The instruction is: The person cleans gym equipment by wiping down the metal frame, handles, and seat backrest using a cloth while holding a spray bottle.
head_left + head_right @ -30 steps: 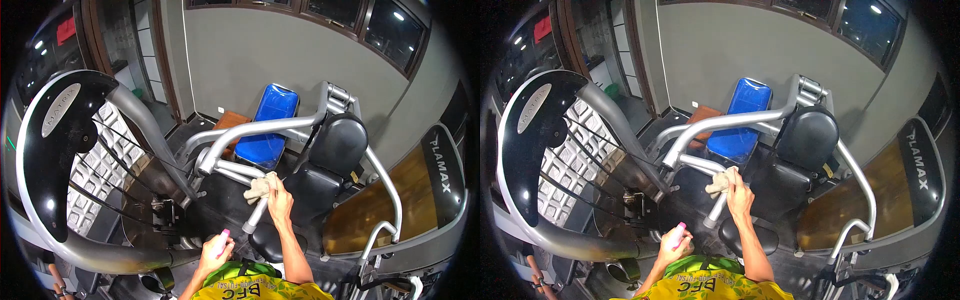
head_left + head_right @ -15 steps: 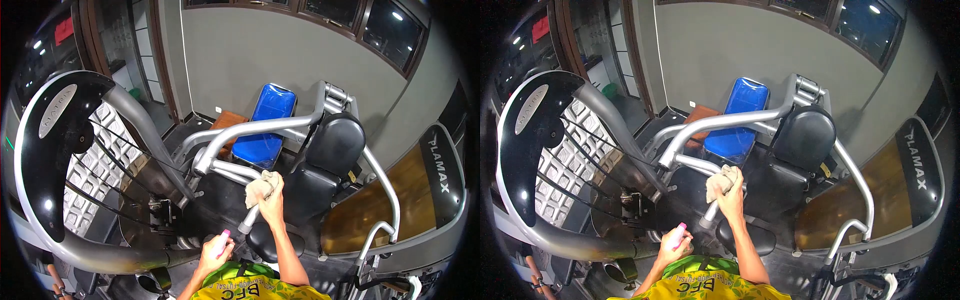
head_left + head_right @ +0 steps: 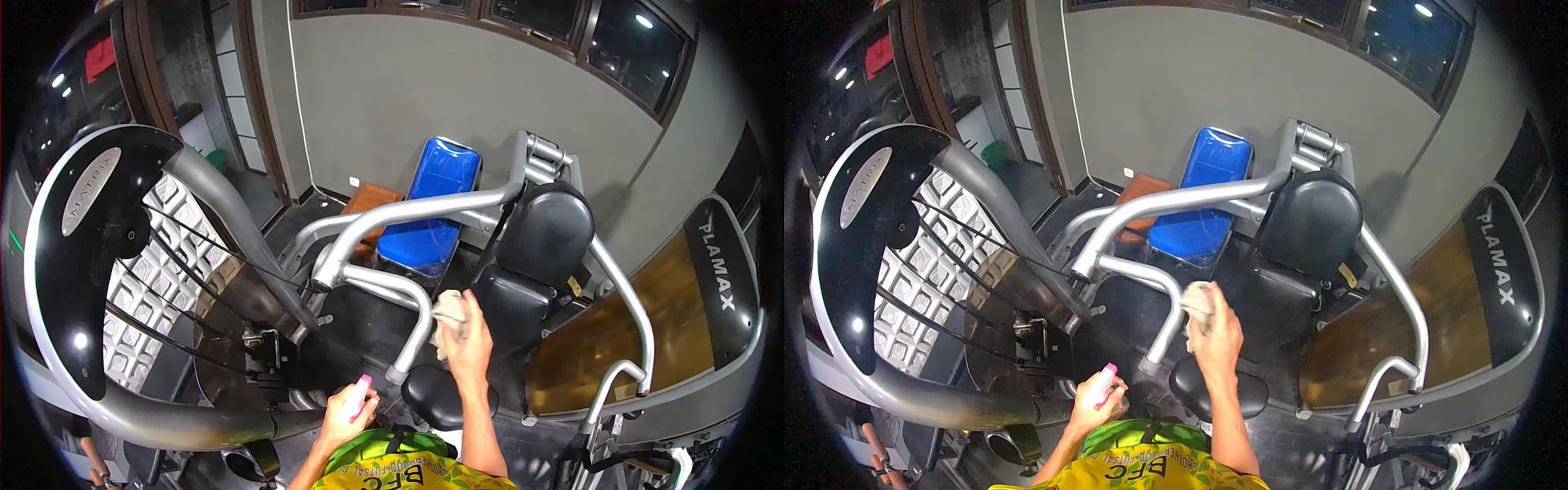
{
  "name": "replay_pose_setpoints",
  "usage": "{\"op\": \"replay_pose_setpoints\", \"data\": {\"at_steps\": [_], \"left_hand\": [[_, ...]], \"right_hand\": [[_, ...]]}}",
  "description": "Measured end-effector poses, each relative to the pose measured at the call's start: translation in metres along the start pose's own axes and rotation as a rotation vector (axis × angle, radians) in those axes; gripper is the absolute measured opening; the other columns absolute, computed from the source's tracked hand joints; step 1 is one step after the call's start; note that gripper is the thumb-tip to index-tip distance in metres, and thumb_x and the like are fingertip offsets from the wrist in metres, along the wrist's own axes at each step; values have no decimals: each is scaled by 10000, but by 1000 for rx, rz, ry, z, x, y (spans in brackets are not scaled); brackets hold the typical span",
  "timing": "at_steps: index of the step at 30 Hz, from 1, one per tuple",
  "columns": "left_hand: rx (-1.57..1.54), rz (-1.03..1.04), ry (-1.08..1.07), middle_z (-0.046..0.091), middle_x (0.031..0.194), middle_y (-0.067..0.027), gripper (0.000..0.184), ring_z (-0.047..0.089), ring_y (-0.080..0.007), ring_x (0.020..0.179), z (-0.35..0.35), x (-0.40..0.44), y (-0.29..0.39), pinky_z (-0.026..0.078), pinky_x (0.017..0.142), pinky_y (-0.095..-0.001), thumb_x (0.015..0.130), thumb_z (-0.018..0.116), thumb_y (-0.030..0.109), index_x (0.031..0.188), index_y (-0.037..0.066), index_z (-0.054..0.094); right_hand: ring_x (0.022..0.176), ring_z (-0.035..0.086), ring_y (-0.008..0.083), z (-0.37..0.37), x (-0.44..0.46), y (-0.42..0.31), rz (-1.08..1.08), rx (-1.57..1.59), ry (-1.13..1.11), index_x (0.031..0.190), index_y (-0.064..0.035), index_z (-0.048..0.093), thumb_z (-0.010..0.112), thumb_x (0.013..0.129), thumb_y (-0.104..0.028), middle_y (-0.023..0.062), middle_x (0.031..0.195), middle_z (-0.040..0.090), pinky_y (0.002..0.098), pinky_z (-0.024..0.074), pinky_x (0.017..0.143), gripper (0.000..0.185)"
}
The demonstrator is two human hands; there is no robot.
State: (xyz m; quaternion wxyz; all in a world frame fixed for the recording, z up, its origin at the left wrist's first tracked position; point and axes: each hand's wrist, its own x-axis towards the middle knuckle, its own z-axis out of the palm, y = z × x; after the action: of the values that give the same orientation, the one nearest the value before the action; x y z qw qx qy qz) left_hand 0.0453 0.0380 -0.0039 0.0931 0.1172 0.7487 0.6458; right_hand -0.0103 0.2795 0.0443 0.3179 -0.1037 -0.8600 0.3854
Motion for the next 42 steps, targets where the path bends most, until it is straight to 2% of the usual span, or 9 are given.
{"op": "replay_pose_setpoints", "data": {"at_steps": [3, 5, 10, 14, 23, 28, 30, 37, 42], "left_hand": [[-15, -23, -7, 665, 781, -56, 118, 635, -97, 573, 2, -3, 1, 507, 534, -236, 879, 663, 61, 973, -2, 630], [-23, -20, 0, 664, 786, -59, 119, 634, -97, 572, 3, 0, 4, 507, 534, -236, 879, 663, 62, 974, -2, 630], [3, 50, 13, 666, 800, -53, 102, 641, -103, 574, -4, 9, 18, 505, 521, -238, 879, 661, 60, 962, 6, 637], [2, 29, 44, 664, 791, -48, 101, 643, -102, 573, -14, 12, 17, 503, 516, -236, 877, 665, 62, 957, 8, 638], [55, 96, 65, 632, 681, -29, 106, 613, -82, 539, -28, 37, 8, 481, 503, -224, 883, 663, 73, 964, 14, 630], [16, 102, 66, 619, 646, -18, 104, 607, -76, 532, -33, 59, 16, 470, 496, -225, 887, 663, 82, 962, 17, 630], [23, 119, 69, 619, 644, -17, 107, 608, -75, 533, -36, 65, 13, 470, 495, -228, 887, 664, 87, 964, 19, 632], [4, 94, 48, 612, 634, -7, 124, 580, -68, 514, -54, 79, 9, 457, 497, -229, 881, 676, 103, 970, 23, 640], [72, 178, 107, 621, 654, -12, 129, 578, -69, 525, -62, 87, 8, 460, 513, -232, 875, 679, 94, 971, 17, 639]], "right_hand": [[1029, 602, 283, 38, -6, 12, -153, -171, -87, 1153, -89, 608, 719, 727, -67, 115, 1174, 639, 394, 440, 869, 441], [1218, 464, 287, 57, -14, 17, -180, -312, -167, 1237, -135, 596, 728, 744, -154, 88, 1420, 452, 452, 362, 975, 511], [1240, 458, 352, 60, -27, -2, -262, -413, -133, 1228, -143, 606, 685, 791, -88, 173, 1368, 465, 456, 343, 1040, 447], [1162, 512, 362, 76, 6, 13, -267, -209, -92, 1225, -146, 585, 649, 813, -59, 156, 1304, 491, 483, 414, 983, 426], [1025, 605, 345, 105, 89, 1, -304, 14, -641, 1221, -109, 554, 559, 884, -85, 141, 1146, 602, 458, 486, 898, 337], [1036, 621, 352, 66, 61, 25, -448, 68, -416, 1210, -90, 557, 561, 901, -84, 164, 1184, 607, 415, 505, 885, 309], [1061, 619, 353, 52, 56, 27, -48, 224, -489, 1202, -77, 553, 537, 928, -79, 173, 1162, 627, 393, 498, 890, 275], [923, 647, 410, 119, 117, 9, -160, -18, -895, 1176, -52, 485, 485, 976, -170, 228, 986, 661, 452, 507, 797, 232], [993, 608, 443, 192, 130, -25, -95, -236, -1056, 1127, -58, 471, 477, 971, -235, 254, 1014, 652, 517, 473, 817, 236]]}}
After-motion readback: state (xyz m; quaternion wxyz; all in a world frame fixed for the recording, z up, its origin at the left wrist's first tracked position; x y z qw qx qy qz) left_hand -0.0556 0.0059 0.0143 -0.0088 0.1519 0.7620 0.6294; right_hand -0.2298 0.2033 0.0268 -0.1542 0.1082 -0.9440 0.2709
